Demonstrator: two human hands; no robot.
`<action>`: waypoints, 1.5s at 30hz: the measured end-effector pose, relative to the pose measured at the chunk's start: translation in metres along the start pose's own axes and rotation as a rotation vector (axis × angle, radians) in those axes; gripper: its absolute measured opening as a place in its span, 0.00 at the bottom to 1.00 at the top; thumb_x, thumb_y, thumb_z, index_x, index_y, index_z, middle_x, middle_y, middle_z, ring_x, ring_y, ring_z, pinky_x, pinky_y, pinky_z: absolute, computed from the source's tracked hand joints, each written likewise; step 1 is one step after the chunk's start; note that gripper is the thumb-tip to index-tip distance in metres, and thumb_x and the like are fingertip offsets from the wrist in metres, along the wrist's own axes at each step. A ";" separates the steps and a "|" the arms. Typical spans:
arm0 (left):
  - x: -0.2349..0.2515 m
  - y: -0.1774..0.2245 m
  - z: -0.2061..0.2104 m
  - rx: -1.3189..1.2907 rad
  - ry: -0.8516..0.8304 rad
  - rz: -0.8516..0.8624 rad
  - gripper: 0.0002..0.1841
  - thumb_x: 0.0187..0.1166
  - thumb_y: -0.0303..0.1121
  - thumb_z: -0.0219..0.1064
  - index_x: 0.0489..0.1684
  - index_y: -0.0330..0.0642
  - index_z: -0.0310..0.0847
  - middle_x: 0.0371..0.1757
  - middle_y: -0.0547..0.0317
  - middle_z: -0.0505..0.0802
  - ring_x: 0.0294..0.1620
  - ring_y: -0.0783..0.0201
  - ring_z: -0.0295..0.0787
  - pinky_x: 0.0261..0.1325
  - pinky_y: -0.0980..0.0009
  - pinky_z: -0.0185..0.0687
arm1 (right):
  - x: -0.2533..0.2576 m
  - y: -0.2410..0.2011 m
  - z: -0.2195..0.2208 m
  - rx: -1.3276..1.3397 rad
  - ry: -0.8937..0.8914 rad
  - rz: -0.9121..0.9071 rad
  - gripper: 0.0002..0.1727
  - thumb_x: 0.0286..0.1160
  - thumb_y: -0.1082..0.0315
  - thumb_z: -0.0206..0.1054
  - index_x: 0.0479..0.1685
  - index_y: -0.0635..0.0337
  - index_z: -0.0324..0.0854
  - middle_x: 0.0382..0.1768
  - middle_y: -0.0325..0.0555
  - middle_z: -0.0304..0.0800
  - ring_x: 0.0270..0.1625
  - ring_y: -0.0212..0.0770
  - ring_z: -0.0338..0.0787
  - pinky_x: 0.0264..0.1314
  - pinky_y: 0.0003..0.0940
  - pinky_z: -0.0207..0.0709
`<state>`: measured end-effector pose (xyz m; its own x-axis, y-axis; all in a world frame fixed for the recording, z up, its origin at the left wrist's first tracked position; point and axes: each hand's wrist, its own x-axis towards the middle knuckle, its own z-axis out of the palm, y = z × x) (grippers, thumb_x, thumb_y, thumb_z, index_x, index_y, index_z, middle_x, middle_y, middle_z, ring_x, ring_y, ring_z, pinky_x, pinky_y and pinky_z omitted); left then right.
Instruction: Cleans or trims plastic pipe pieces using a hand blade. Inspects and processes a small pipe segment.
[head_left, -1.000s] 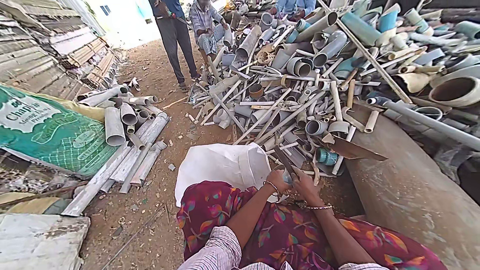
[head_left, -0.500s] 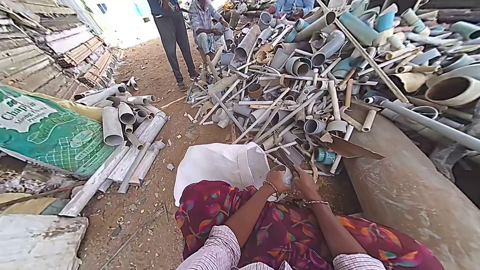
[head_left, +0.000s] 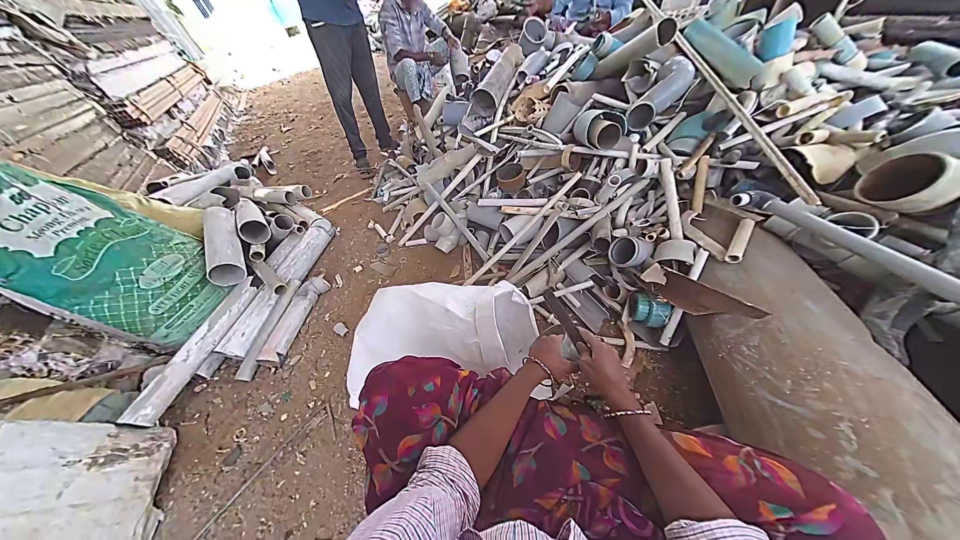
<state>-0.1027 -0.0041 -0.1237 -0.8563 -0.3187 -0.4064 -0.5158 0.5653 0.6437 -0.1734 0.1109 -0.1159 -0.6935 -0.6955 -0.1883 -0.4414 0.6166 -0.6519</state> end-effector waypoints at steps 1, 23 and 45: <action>-0.001 0.000 0.000 0.000 -0.006 -0.003 0.31 0.74 0.40 0.76 0.70 0.27 0.76 0.67 0.33 0.86 0.72 0.41 0.82 0.75 0.43 0.73 | 0.004 0.003 0.001 -0.001 -0.007 0.010 0.25 0.93 0.68 0.49 0.85 0.60 0.70 0.69 0.67 0.85 0.73 0.65 0.83 0.78 0.62 0.68; 0.005 -0.011 0.012 -0.111 0.035 0.002 0.25 0.70 0.36 0.79 0.62 0.28 0.82 0.54 0.34 0.91 0.57 0.43 0.89 0.67 0.43 0.79 | 0.014 0.022 0.003 -0.008 -0.014 0.066 0.24 0.90 0.68 0.54 0.82 0.56 0.74 0.60 0.70 0.88 0.65 0.71 0.86 0.67 0.69 0.73; -0.002 -0.011 0.008 -0.914 -0.090 -0.176 0.27 0.90 0.36 0.61 0.80 0.26 0.62 0.67 0.34 0.84 0.62 0.53 0.86 0.67 0.58 0.81 | 0.017 0.033 0.006 0.572 -0.011 0.160 0.22 0.91 0.69 0.54 0.80 0.63 0.71 0.51 0.52 0.84 0.31 0.32 0.75 0.32 0.28 0.71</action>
<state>-0.0952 -0.0033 -0.1352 -0.7789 -0.2607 -0.5704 -0.4898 -0.3153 0.8128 -0.1968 0.1173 -0.1451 -0.7185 -0.6163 -0.3223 0.0473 0.4190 -0.9067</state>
